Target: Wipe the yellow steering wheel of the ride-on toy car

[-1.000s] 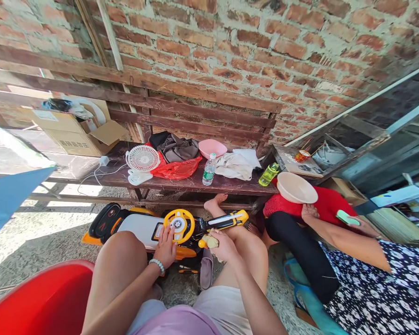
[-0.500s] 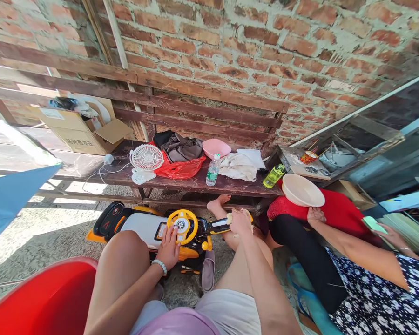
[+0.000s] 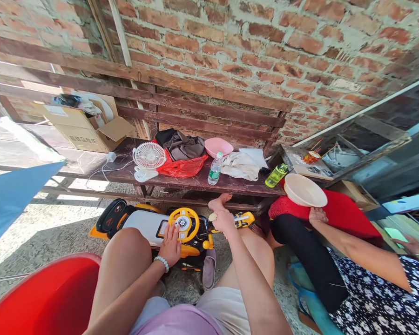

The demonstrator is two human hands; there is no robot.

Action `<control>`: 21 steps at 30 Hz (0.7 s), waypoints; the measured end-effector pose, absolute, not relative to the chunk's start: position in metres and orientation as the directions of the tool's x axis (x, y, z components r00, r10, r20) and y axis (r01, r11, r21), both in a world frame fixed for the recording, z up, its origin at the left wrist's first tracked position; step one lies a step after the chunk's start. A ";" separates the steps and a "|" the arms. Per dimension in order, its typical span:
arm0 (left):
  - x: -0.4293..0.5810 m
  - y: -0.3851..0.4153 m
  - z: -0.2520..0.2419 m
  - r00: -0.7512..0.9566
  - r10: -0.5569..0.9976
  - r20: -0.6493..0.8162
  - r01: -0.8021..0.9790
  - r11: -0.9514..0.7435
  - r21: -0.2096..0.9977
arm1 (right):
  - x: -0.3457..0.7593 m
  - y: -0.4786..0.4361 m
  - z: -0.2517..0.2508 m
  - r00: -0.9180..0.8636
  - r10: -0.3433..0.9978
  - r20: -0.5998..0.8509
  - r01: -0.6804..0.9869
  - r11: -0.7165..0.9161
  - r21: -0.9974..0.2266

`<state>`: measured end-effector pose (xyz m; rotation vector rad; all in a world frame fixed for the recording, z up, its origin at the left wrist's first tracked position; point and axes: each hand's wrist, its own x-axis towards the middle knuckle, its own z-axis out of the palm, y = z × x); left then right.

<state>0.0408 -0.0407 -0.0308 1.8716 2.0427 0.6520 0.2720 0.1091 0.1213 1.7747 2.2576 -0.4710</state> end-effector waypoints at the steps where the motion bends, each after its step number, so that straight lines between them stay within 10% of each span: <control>1: 0.041 -0.040 -0.030 -0.109 0.991 0.079 0.858 0.054 0.511 | 0.274 0.106 0.116 -0.228 0.917 -0.326 0.957 0.149 -0.248; 5: 0.042 -0.040 -0.028 -0.101 0.993 0.053 0.854 0.059 0.517 | 0.276 0.090 0.097 -0.202 0.968 -0.149 0.614 0.006 -0.790; 12: 0.040 -0.041 -0.023 -0.097 0.995 0.024 0.849 0.070 0.523 | 0.245 0.077 0.093 -0.361 0.923 -0.137 0.891 0.297 -0.344; 21: 0.037 -0.040 -0.018 -0.078 0.997 -0.025 0.840 0.079 0.537 | 0.245 0.104 0.098 -0.218 0.958 -0.184 0.910 0.132 -0.393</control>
